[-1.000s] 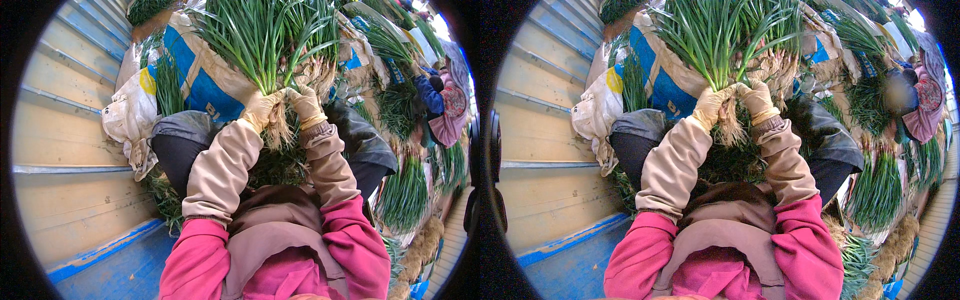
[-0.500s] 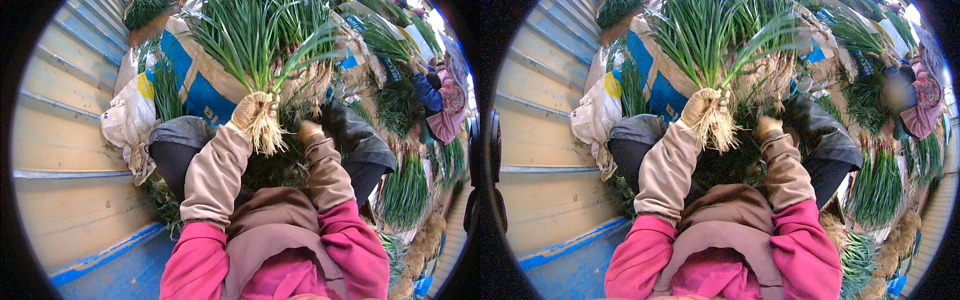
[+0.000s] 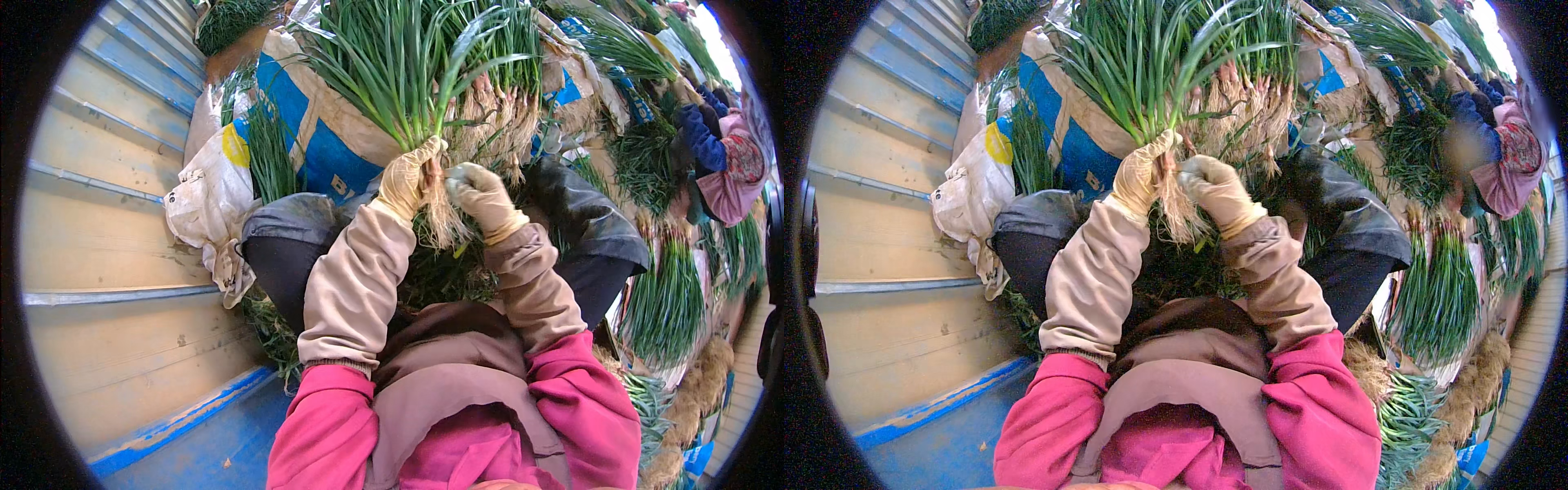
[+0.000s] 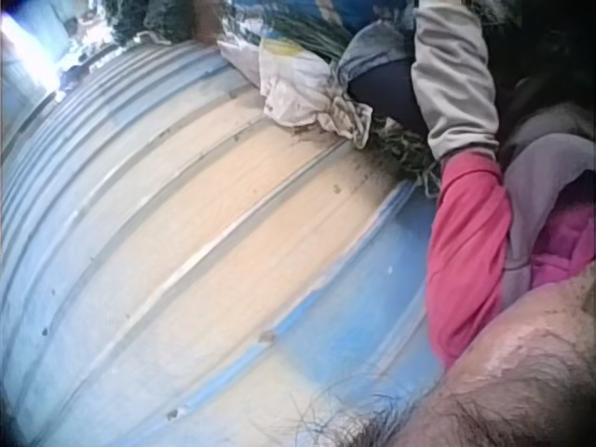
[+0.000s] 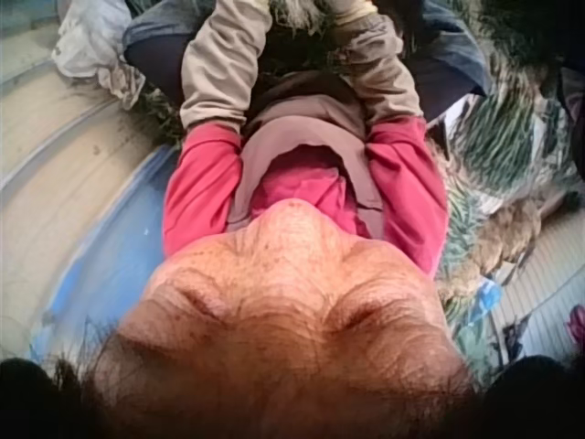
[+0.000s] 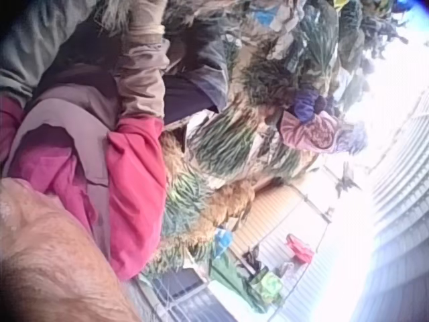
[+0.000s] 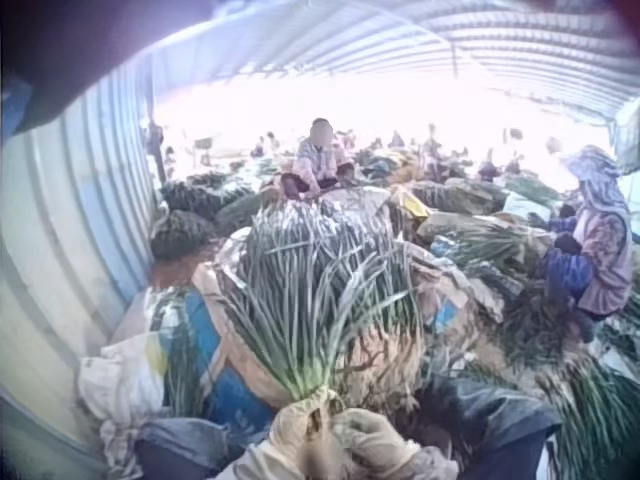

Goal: The person sits inside a truck bed and repeatedly trims the roots and lower leaves from bunches of green onions by hand. They gather trimmed onions into a pile and continue processing additional bunches from a large supply.

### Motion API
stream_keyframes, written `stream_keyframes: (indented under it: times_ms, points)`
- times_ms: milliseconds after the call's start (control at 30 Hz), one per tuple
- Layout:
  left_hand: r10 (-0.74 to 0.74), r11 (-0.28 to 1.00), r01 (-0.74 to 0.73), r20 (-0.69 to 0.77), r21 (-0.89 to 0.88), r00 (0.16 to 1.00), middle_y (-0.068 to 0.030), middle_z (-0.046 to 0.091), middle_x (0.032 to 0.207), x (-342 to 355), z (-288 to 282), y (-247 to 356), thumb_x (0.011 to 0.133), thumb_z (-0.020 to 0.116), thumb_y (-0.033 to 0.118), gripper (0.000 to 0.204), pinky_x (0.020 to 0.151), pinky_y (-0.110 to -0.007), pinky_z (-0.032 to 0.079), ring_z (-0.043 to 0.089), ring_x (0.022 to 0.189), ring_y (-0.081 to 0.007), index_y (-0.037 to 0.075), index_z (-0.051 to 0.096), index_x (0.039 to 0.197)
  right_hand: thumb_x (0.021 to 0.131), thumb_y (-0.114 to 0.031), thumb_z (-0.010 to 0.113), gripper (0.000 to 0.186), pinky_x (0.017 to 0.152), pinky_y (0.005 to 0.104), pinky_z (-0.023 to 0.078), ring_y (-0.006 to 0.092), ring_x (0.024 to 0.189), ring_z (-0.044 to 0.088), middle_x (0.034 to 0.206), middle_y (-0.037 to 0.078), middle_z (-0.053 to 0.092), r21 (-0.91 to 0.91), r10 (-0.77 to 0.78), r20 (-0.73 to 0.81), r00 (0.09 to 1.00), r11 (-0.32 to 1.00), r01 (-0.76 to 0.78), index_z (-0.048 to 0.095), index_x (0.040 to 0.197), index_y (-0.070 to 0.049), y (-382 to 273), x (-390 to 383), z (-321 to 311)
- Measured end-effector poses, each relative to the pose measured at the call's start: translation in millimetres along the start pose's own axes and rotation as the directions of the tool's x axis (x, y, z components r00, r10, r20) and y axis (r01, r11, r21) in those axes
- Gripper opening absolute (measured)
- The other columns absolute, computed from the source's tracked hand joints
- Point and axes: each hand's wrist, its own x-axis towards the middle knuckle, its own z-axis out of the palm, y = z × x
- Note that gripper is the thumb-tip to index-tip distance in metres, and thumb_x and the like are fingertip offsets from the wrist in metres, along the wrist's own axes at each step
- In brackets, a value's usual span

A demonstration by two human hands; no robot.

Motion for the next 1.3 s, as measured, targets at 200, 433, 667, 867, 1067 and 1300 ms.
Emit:
stream_keyframes:
  times_ms: [200,433,667,867,1067,1300]
  points:
    - [0.043,0.928,0.029,-0.186,0.37,0.982,-0.0043,0.052,0.05,-12.0,17.5,0.4,0.084,0.062,0.021,0.025,0.03,-0.026,0.03,0.038,0.032,-0.0126,0.003,0.06,0.067,0.082,-0.001,0.058,0.014,0.059,0.0204,0.043,0.004,0.067,0.05,0.082,-0.002,0.061,0.164,0.325,0.039,0.945,0.931,-0.327,0.062,0.095,-0.002,35.1,-5.3,-62.6]
    - [-0.093,0.989,0.109,-0.144,0.105,0.985,-0.0042,0.051,0.049,11.6,2.1,3.9,0.083,0.063,0.015,0.019,0.028,-0.024,0.026,0.038,0.032,-0.0112,0.004,0.058,0.068,0.075,-0.007,0.066,0.062,0.095,0.0329,0.037,0.018,0.113,0.048,0.124,0.007,0.05,-0.265,0.147,0.108,0.983,0.957,-0.114,0.038,0.131,-0.004,54.0,-4.8,-64.5]
    - [0.088,0.996,-0.088,-0.272,0.01,0.958,-0.009,0.062,0.078,18.6,3.4,-4.9,0.086,0.059,0.013,0.016,0.04,-0.017,0.04,0.049,0.05,-0.0088,-0.002,0.06,0.09,0.078,-0.013,0.067,0.033,0.078,0.0261,0.045,0.0091,0.084,0.053,0.09,0.0,0.062,0.049,0.236,0.211,0.949,0.967,-0.251,0.057,0.108,0.0,71.3,-3.0,-16.1]
    - [0.107,0.994,-0.11,-0.289,0.006,0.951,-0.0165,0.062,0.073,26.8,3.4,-10.1,0.087,0.056,0.008,0.014,0.059,-0.03,0.053,0.055,0.05,-0.0166,-0.006,0.056,0.086,0.078,-0.009,0.061,0.01,0.066,0.0313,0.048,0.0261,0.071,0.061,0.078,0.014,0.064,-0.829,0.009,-0.218,0.976,0.526,-0.19,0.063,0.087,-0.004,29.9,-19.1,-56.9]
    - [0.077,0.997,-0.07,-0.253,0.037,0.964,-0.0127,0.06,0.069,28.5,5.1,-18.1,0.088,0.055,0.013,0.017,0.055,-0.032,0.052,0.059,0.059,-0.0209,-0.003,0.055,0.084,0.071,0.001,0.064,0.019,0.065,0.0329,0.048,0.0278,0.074,0.061,0.081,0.011,0.062,-0.822,-0.456,-0.005,0.89,0.508,0.256,0.061,0.088,-0.006,-16.7,-25.8,22.1]
    - [0.105,0.993,-0.083,-0.294,0.087,0.95,-0.0022,0.051,0.058,-3.1,27.2,17.2,0.087,0.058,0.017,0.015,0.034,-0.022,0.034,0.044,0.042,-0.0092,0.004,0.054,0.081,0.072,-0.005,0.061,0.005,0.061,0.036,0.048,0.0308,0.07,0.06,0.073,0.011,0.06,-0.675,-0.226,-0.082,0.971,0.729,0.113,0.059,0.075,-0.008,10.1,-24.4,-26.3]
